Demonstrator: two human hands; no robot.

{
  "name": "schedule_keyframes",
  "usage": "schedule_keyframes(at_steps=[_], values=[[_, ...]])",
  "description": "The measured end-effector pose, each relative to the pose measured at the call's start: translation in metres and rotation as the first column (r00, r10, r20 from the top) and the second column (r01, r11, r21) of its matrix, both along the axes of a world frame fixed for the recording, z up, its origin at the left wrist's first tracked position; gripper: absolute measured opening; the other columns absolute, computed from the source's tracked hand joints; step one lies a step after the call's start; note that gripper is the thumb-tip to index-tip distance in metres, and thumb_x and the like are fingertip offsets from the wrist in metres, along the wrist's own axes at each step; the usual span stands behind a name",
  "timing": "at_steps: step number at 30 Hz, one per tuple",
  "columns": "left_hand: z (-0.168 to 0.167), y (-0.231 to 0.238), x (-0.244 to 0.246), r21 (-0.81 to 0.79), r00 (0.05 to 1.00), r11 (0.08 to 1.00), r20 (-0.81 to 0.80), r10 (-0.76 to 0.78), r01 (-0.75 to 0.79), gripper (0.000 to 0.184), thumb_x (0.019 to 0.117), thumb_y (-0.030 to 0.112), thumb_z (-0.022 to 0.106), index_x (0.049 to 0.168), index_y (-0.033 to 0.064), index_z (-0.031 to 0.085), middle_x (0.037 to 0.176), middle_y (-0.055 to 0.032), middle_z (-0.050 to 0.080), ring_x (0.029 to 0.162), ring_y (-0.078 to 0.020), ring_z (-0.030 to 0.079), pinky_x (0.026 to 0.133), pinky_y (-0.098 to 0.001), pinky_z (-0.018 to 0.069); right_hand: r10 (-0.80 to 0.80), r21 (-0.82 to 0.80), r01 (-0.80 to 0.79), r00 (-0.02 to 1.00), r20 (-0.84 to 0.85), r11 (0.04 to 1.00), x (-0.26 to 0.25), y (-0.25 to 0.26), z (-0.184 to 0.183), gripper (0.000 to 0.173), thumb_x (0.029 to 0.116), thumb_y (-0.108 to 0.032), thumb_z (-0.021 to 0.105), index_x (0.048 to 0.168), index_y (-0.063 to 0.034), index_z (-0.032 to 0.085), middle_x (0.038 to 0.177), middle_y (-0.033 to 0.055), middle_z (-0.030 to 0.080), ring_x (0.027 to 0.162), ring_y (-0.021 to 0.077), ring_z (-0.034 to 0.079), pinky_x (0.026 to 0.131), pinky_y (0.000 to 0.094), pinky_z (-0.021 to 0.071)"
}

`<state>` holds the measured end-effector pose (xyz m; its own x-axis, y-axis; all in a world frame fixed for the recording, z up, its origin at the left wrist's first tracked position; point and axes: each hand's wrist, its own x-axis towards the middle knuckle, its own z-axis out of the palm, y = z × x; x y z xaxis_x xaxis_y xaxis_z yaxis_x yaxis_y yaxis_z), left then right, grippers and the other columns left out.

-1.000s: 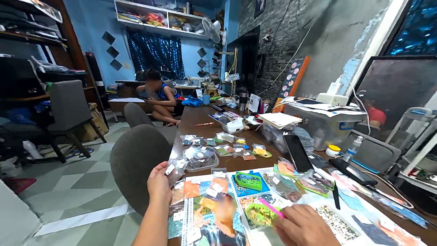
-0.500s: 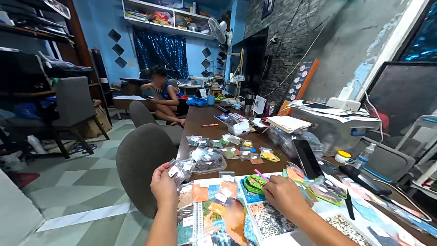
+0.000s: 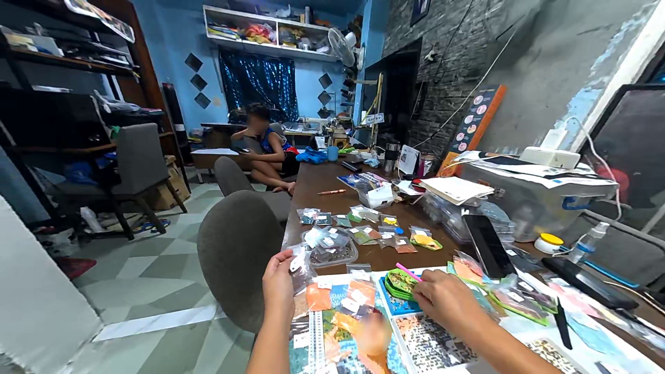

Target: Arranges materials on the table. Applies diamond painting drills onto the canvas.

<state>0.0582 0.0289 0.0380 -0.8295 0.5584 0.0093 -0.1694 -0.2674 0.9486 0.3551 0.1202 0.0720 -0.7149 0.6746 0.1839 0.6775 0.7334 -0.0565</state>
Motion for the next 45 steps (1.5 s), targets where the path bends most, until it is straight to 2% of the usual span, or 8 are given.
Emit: schedule_keyframes(at_steps=[6,12,23,28,34,36,40,45], values=[[0.014,0.0,0.023,-0.041,0.923,0.922,0.015,-0.386,0.386,0.033,0.0989,-0.008,0.045,0.131,-0.0028,0.052,0.112,-0.0165,0.062,0.085,-0.0206,0.065,0.072,-0.0343,0.0562,0.056,0.018,-0.055,0.997,-0.044,0.998,0.005,0.002,-0.004,0.021,0.0969,-0.015,0.061,0.1,-0.0035,0.079,0.105,0.02,0.072,0.102,0.039,0.068,0.089,0.0559,0.0516],[0.016,0.003,0.037,-0.137,0.856,0.857,-0.086,-0.51,0.497,0.039,0.098,-0.008,0.051,0.136,0.001,0.051,0.121,-0.0151,0.061,0.087,-0.017,0.067,0.074,-0.0304,0.0568,0.075,-0.042,-0.075,0.997,-0.015,0.996,0.007,0.006,0.001,0.023,0.0981,-0.016,0.059,0.103,-0.003,0.077,0.108,0.0206,0.071,0.107,0.0397,0.066,0.091,0.0568,0.0498],[0.018,0.003,0.038,-0.132,0.889,0.896,-0.128,-0.439,0.423,0.038,0.0964,-0.009,0.05,0.133,-0.0007,0.053,0.116,-0.0149,0.062,0.085,-0.0162,0.066,0.073,-0.0299,0.0563,0.126,0.006,-0.126,0.992,-0.002,0.992,0.007,0.009,-0.001,0.02,0.0955,-0.015,0.062,0.1,-0.0043,0.078,0.105,0.0188,0.072,0.102,0.0379,0.068,0.088,0.0549,0.0515],[0.017,0.001,0.036,-0.116,0.919,0.927,-0.137,-0.371,0.357,0.04,0.0962,-0.01,0.049,0.134,-0.0006,0.053,0.117,-0.0144,0.063,0.083,-0.0151,0.066,0.07,-0.0281,0.0566,0.074,-0.099,-0.073,0.997,0.012,0.992,0.014,0.004,0.022,0.027,0.0993,-0.025,0.063,0.112,-0.005,0.076,0.114,0.0201,0.069,0.111,0.0388,0.064,0.098,0.0564,0.0474],[0.01,0.003,0.034,-0.08,0.944,0.961,-0.182,-0.276,0.265,0.044,0.0937,-0.011,0.053,0.136,-0.0004,0.051,0.11,-0.0125,0.063,0.076,-0.0114,0.066,0.066,-0.0257,0.0567,0.053,0.088,-0.03,0.961,-0.272,0.996,0.095,-0.039,0.022,0.008,0.0798,-0.01,0.073,0.08,-0.0022,0.071,0.089,0.0157,0.069,0.08,0.0322,0.07,0.067,0.0514,0.0583],[0.008,0.005,0.033,-0.085,0.951,0.969,-0.187,-0.246,0.234,0.04,0.0938,-0.01,0.053,0.133,-0.0005,0.054,0.109,-0.011,0.064,0.075,-0.0102,0.065,0.064,-0.0249,0.056,0.012,-0.083,-0.033,0.97,-0.241,0.996,0.122,-0.072,0.023,0.009,0.0855,-0.006,0.072,0.088,0.0028,0.074,0.097,0.0236,0.071,0.084,0.0393,0.071,0.071,0.0561,0.0576],[0.007,0.005,0.03,-0.146,0.945,0.966,-0.222,-0.242,0.214,0.031,0.0964,-0.006,0.052,0.126,-0.0012,0.058,0.114,-0.0113,0.063,0.078,-0.0109,0.064,0.067,-0.0261,0.0552,-0.068,-0.229,0.033,0.987,-0.145,0.973,0.153,-0.101,0.004,0.028,0.0942,-0.018,0.071,0.111,0.0049,0.074,0.106,0.0287,0.069,0.093,0.046,0.069,0.082,0.0616,0.054],[0.005,0.004,0.031,-0.176,0.932,0.956,-0.238,-0.272,0.234,0.028,0.097,-0.007,0.054,0.124,-0.0003,0.059,0.112,-0.0108,0.064,0.077,-0.0113,0.065,0.067,-0.0262,0.0558,-0.105,-0.122,0.087,0.983,-0.148,0.989,0.165,-0.101,-0.012,0.02,0.098,-0.012,0.065,0.104,0.0029,0.076,0.1,0.0275,0.07,0.088,0.0455,0.069,0.079,0.0592,0.0556]])
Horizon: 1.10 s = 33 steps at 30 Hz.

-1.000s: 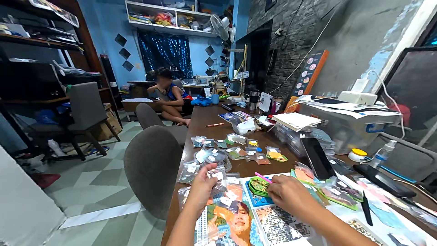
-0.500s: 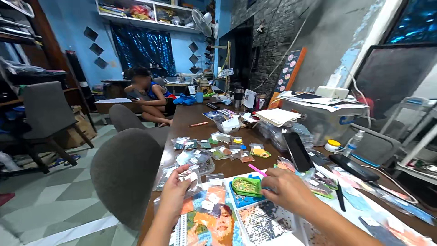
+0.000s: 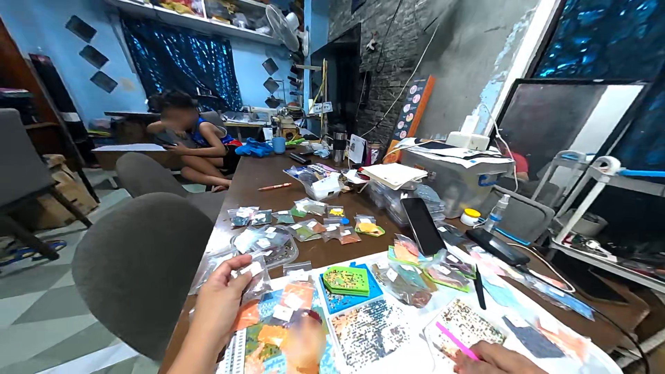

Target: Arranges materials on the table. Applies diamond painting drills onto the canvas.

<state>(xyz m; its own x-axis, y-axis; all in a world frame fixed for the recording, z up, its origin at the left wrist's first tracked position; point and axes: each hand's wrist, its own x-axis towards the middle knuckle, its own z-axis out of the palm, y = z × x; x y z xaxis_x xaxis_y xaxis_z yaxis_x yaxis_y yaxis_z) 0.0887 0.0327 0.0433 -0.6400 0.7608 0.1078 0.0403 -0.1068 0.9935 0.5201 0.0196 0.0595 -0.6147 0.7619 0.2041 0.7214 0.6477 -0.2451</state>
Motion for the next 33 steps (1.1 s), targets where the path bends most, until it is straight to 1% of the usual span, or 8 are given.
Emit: schedule_keyframes(at_steps=[5,10,11,14,16,21,28,33], values=[[0.007,-0.004,0.005,-0.114,0.985,0.979,-0.031,-0.172,0.167,0.024,0.1,-0.003,0.055,0.121,0.0007,0.065,0.109,-0.0103,0.068,0.082,-0.0142,0.065,0.072,-0.0301,0.0549,0.071,0.015,-0.07,0.997,-0.031,0.997,-0.003,0.009,0.03,0.021,0.0978,-0.015,0.066,0.102,0.002,0.077,0.102,0.0269,0.071,0.093,0.0447,0.07,0.082,0.0595,0.0557],[0.014,-0.008,0.013,-0.102,0.984,0.981,-0.055,-0.171,0.164,0.024,0.0998,-0.002,0.055,0.121,0.0016,0.065,0.108,-0.008,0.069,0.079,-0.0116,0.065,0.069,-0.0271,0.0539,0.343,0.298,-0.295,0.931,-0.126,0.908,-0.053,0.052,0.048,0.014,0.0916,-0.011,0.065,0.095,-0.0124,0.078,0.096,0.0084,0.073,0.085,0.0216,0.071,0.072,0.0392,0.0603],[0.014,-0.009,0.013,-0.093,0.986,0.984,-0.056,-0.157,0.151,0.023,0.0996,-0.002,0.055,0.12,0.0015,0.065,0.108,-0.0079,0.069,0.078,-0.0111,0.064,0.069,-0.0265,0.0536,0.375,0.25,-0.343,0.922,-0.094,0.905,-0.065,0.064,0.049,0.013,0.0885,-0.009,0.067,0.093,-0.0134,0.078,0.093,0.007,0.073,0.083,0.0208,0.071,0.07,0.0399,0.0604],[0.014,-0.009,0.01,-0.072,0.991,0.991,-0.072,-0.114,0.109,0.022,0.0997,-0.002,0.055,0.118,0.0006,0.066,0.109,-0.0082,0.069,0.078,-0.0105,0.064,0.069,-0.0264,0.0534,0.329,-0.272,-0.279,0.931,0.158,0.921,-0.097,0.091,0.062,0.015,0.0919,-0.009,0.072,0.105,-0.0024,0.076,0.109,0.0191,0.069,0.103,0.0356,0.066,0.092,0.0569,0.0507],[0.012,-0.009,0.006,-0.07,0.994,0.994,-0.077,-0.083,0.078,0.021,0.1,-0.002,0.055,0.118,0.0002,0.066,0.109,-0.0089,0.069,0.081,-0.0119,0.064,0.072,-0.0284,0.0535,0.304,-0.388,-0.203,0.928,0.218,0.899,-0.107,0.108,0.051,0.022,0.0906,-0.015,0.077,0.106,0.0001,0.074,0.112,0.0207,0.066,0.104,0.0368,0.063,0.094,0.0575,0.0485],[0.006,-0.005,-0.002,-0.027,0.997,0.999,-0.07,0.025,-0.027,0.019,0.0997,-0.001,0.055,0.115,-0.0004,0.067,0.107,-0.0085,0.069,0.079,-0.0108,0.065,0.068,-0.0268,0.0546,0.314,-0.351,-0.276,0.948,0.054,0.895,-0.098,0.116,0.023,0.027,0.0885,-0.024,0.08,0.095,0.0011,0.073,0.101,0.0194,0.066,0.093,0.0331,0.063,0.084,0.0524,0.0512],[-0.004,-0.002,-0.007,0.004,0.98,0.995,-0.172,0.101,-0.102,0.018,0.0986,0.001,0.056,0.112,0.001,0.069,0.107,-0.0067,0.07,0.084,-0.0096,0.065,0.073,-0.0279,0.0536,0.32,-0.252,-0.327,0.945,-0.069,0.911,-0.097,0.108,0.019,0.032,0.0927,-0.034,0.074,0.093,-0.0025,0.075,0.099,0.0154,0.068,0.091,0.0288,0.065,0.081,0.0494,0.0527],[0.0,-0.005,-0.008,0.007,0.976,0.988,-0.156,0.15,-0.151,0.018,0.0995,0.002,0.055,0.111,0.0021,0.069,0.104,-0.0059,0.069,0.081,-0.009,0.064,0.07,-0.0268,0.0524,0.304,-0.191,-0.366,0.908,-0.288,0.911,-0.096,0.108,0.01,0.029,0.1033,-0.019,0.052,0.115,-0.0101,0.077,0.107,0.0102,0.071,0.088,0.0142,0.066,0.079,0.0321,0.0553]])
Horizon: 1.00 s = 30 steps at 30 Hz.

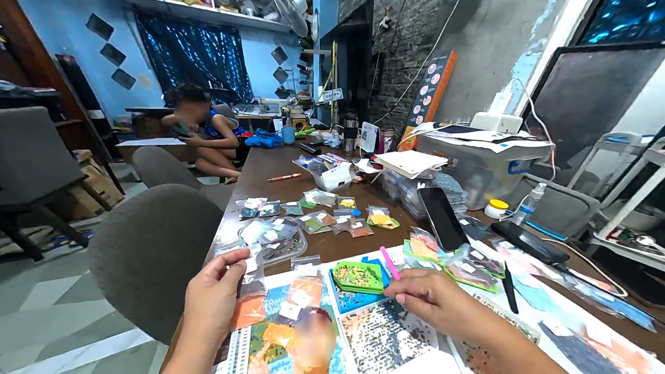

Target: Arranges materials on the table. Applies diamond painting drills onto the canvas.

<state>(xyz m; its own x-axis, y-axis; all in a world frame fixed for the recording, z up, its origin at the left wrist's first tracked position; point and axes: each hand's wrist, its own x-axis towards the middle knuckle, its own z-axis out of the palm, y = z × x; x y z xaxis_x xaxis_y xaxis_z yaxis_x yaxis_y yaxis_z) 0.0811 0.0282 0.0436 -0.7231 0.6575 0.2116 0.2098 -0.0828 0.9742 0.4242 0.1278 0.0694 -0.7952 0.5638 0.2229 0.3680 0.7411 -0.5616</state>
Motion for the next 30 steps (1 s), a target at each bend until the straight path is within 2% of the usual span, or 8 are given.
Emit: schedule_keyframes(at_steps=[3,7,12,15,17,20,22,30], values=[[0.0008,-0.0008,0.0016,0.007,1.0,1.0,0.008,0.015,-0.015,0.017,0.099,0.001,0.056,0.11,0.0018,0.069,0.101,-0.0051,0.069,0.078,-0.0081,0.063,0.067,-0.0253,0.052,0.027,-0.043,-0.031,0.995,-0.098,0.999,-0.0022,-0.0037,-0.002,0.03,0.099,-0.007,0.053,0.115,-0.011,0.078,0.108,0.0085,0.073,0.093,0.009,0.067,0.082,0.0259,0.0551],[-0.0007,-0.0006,0.0024,0.01,1.0,1.0,0.007,-0.008,0.008,0.017,0.0993,0.001,0.056,0.109,0.0023,0.069,0.102,-0.0043,0.07,0.081,-0.0079,0.064,0.071,-0.0261,0.0526,0.053,-0.214,-0.118,0.956,-0.288,0.97,-0.0065,-0.0076,-0.0056,0.022,0.101,-0.01,0.059,0.12,-0.0021,0.067,0.101,0.0034,0.071,0.085,0.0024,0.066,0.076,0.0195,0.0553],[-0.0013,0.0003,0.003,0.007,1.0,1.0,0.024,-0.004,0.004,0.016,0.0993,0.001,0.056,0.109,0.0022,0.069,0.101,-0.0049,0.069,0.08,-0.0085,0.063,0.07,-0.0264,0.0522,-0.007,-0.345,-0.135,0.925,-0.38,0.929,-0.0057,-0.0109,-0.0037,0.081,0.091,-0.009,0.072,0.157,-0.0188,0.026,0.087,-0.0047,0.069,0.075,0.0024,0.067,0.071,0.0206,0.0566],[-0.0019,0.0006,0.0023,0.002,0.999,1.0,0.034,-0.003,0.003,0.016,0.0995,0.001,0.057,0.109,0.0026,0.07,0.101,-0.0051,0.07,0.08,-0.0086,0.064,0.07,-0.0264,0.0527,-0.064,-0.37,-0.083,0.928,-0.367,0.925,-0.0042,-0.0096,-0.0006,0.103,0.0898,-0.011,0.073,0.164,-0.0231,0.003,0.084,-0.0044,0.069,0.073,0.0041,0.068,0.071,0.0218,0.0575],[-0.0033,0.001,0.0018,0.001,0.999,1.0,0.034,-0.013,0.013,0.016,0.0994,0.002,0.057,0.109,0.0032,0.069,0.101,-0.0048,0.07,0.079,-0.0089,0.064,0.069,-0.0265,0.053,-0.102,-0.37,-0.03,0.937,-0.334,0.929,-0.0031,-0.01,0.0004,0.084,0.0919,-0.016,0.071,0.16,-0.0137,0.022,0.084,-0.0041,0.069,0.072,0.0027,0.065,0.068,0.0203,0.0553],[-0.0035,0.0013,0.0019,-0.006,0.999,1.0,0.031,-0.02,0.02,0.016,0.0993,0.002,0.057,0.109,0.0039,0.07,0.099,-0.0047,0.07,0.078,-0.0096,0.064,0.069,-0.0275,0.0537,-0.087,-0.342,-0.016,0.955,-0.285,0.94,-0.0015,-0.0103,0.0005,0.025,0.0996,-0.02,0.061,0.12,-0.0059,0.061,0.085,-0.0057,0.069,0.072,0.0004,0.065,0.065,0.018,0.0549],[-0.0024,0.0002,0.0021,-0.018,1.0,1.0,0.02,-0.023,0.024,0.016,0.0997,0.003,0.057,0.11,0.0039,0.07,0.1,-0.0055,0.07,0.078,-0.0106,0.064,0.069,-0.0297,0.0539,-0.063,-0.357,-0.047,0.954,-0.292,0.933,-0.002,-0.0102,-0.0002,0.011,0.1031,-0.021,0.056,0.106,-0.0106,0.059,0.085,-0.007,0.07,0.073,0.0007,0.067,0.065,0.0182,0.0563],[-0.0014,0.0011,0.0035,-0.013,0.999,1.0,0.042,-0.024,0.025,0.016,0.0998,0.002,0.057,0.108,0.0037,0.07,0.095,-0.0047,0.069,0.074,-0.0092,0.064,0.066,-0.0263,0.053,0.02,-0.329,-0.103,0.969,-0.248,0.939,-0.0011,-0.009,-0.0046,0.012,0.1048,-0.021,0.05,0.104,-0.0103,0.055,0.083,-0.0052,0.069,0.071,0.0012,0.067,0.065,0.0191,0.0564]])
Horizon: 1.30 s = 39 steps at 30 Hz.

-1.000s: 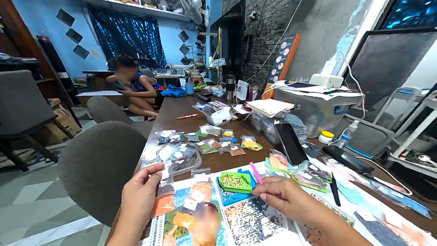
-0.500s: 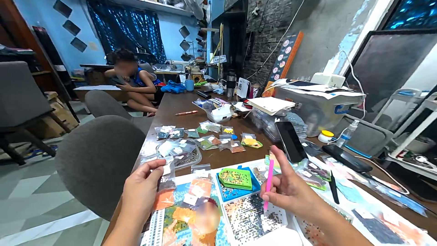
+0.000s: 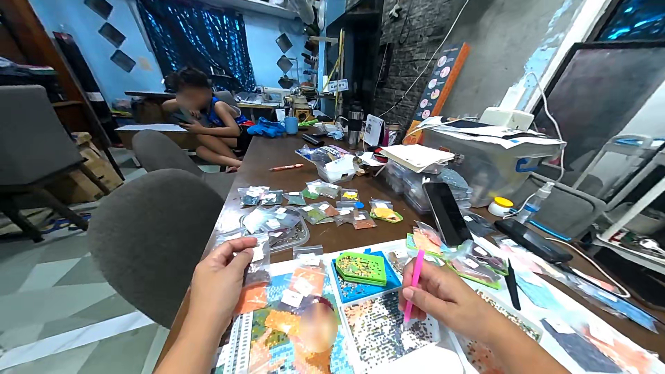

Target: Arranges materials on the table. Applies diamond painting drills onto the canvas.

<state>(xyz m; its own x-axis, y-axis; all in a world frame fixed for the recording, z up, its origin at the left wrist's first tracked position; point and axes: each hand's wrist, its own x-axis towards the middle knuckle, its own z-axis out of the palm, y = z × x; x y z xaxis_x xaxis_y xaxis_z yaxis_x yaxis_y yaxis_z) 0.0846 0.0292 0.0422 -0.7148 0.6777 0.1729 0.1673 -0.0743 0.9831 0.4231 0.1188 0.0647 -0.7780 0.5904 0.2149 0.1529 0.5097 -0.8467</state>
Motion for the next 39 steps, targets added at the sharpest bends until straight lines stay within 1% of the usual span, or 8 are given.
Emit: schedule_keyframes(at_steps=[16,21,24,28,31,34,37,39], values=[[0.0,0.001,0.001,0.016,1.0,1.0,-0.003,-0.003,0.003,0.016,0.0995,0.001,0.057,0.107,0.0044,0.07,0.095,-0.0038,0.07,0.071,-0.0091,0.062,0.063,-0.0255,0.0518,0.04,0.08,-0.042,0.999,0.028,0.996,0.001,0.002,-0.004,0.015,0.1054,-0.021,0.049,0.105,-0.0083,0.056,0.085,-0.0022,0.069,0.072,0.0011,0.066,0.064,0.0183,0.0548],[0.001,0.0,0.0,0.011,1.0,1.0,-0.013,-0.002,0.002,0.016,0.1006,0.002,0.056,0.108,0.0041,0.07,0.098,-0.0034,0.071,0.075,-0.0093,0.063,0.067,-0.0267,0.0523,0.054,0.09,-0.058,0.998,0.039,0.994,0.001,0.003,-0.005,0.016,0.1057,-0.021,0.049,0.106,-0.0075,0.057,0.085,-0.0012,0.069,0.072,0.0008,0.065,0.065,0.0182,0.0544],[0.002,0.0,0.0,0.016,1.0,1.0,-0.024,-0.006,0.006,0.016,0.1007,0.002,0.056,0.108,0.004,0.07,0.098,-0.0039,0.07,0.075,-0.0094,0.063,0.068,-0.0274,0.0523,0.051,0.075,-0.053,0.998,0.028,0.996,0.0,0.002,-0.005,0.016,0.1053,-0.021,0.049,0.107,-0.007,0.057,0.085,-0.0013,0.069,0.072,0.0016,0.066,0.065,0.0192,0.0552],[0.006,-0.001,0.001,0.004,1.0,1.0,-0.02,0.007,-0.007,0.016,0.1005,0.002,0.056,0.109,0.0032,0.07,0.095,-0.0049,0.069,0.072,-0.0097,0.061,0.066,-0.0271,0.0517,0.009,0.006,-0.009,1.0,0.013,1.0,0.0,0.001,-0.002,0.012,0.1044,-0.021,0.05,0.105,-0.0097,0.056,0.085,-0.0042,0.069,0.073,0.0019,0.067,0.065,0.02,0.0565],[0.013,-0.002,0.005,0.002,1.0,1.0,-0.007,0.009,-0.009,0.015,0.101,0.001,0.056,0.109,0.0018,0.069,0.097,-0.0056,0.068,0.072,-0.0098,0.06,0.066,-0.0268,0.0509,-0.019,-0.043,0.018,1.0,-0.023,0.999,0.0,0.002,0.0,0.008,0.1033,-0.02,0.05,0.104,-0.0126,0.055,0.085,-0.0063,0.071,0.074,0.003,0.069,0.066,0.0209,0.0572],[0.014,-0.004,0.004,0.005,0.996,0.997,0.022,-0.082,0.082,0.02,0.0984,-0.003,0.056,0.114,0.0016,0.067,0.106,-0.0082,0.069,0.076,-0.0127,0.062,0.069,-0.031,0.0533,-0.031,-0.051,0.028,0.998,-0.054,0.998,-0.007,0.001,0.007,0.008,0.1038,-0.021,0.051,0.105,-0.0144,0.055,0.086,-0.0073,0.071,0.073,0.0034,0.069,0.065,0.0209,0.0573],[0.017,-0.006,0.007,-0.035,0.96,0.963,0.091,-0.264,0.269,0.033,0.094,-0.008,0.055,0.122,0.0048,0.067,0.115,-0.0093,0.068,0.082,-0.0155,0.064,0.072,-0.0329,0.0544,-0.025,-0.082,0.018,0.996,-0.084,0.996,-0.022,-0.005,0.018,0.01,0.1048,-0.022,0.05,0.107,-0.0154,0.057,0.085,-0.0072,0.072,0.072,0.0046,0.069,0.064,0.0216,0.0583],[0.02,-0.007,0.011,-0.086,0.911,0.91,0.12,-0.395,0.406,0.038,0.094,-0.008,0.056,0.128,0.0063,0.065,0.114,-0.0098,0.067,0.083,-0.0154,0.065,0.073,-0.0318,0.0544,-0.019,-0.091,0.011,0.996,-0.084,0.996,-0.034,-0.014,0.024,0.013,0.1053,-0.022,0.049,0.11,-0.0141,0.057,0.085,-0.0072,0.071,0.072,0.0045,0.069,0.064,0.0219,0.0583]])
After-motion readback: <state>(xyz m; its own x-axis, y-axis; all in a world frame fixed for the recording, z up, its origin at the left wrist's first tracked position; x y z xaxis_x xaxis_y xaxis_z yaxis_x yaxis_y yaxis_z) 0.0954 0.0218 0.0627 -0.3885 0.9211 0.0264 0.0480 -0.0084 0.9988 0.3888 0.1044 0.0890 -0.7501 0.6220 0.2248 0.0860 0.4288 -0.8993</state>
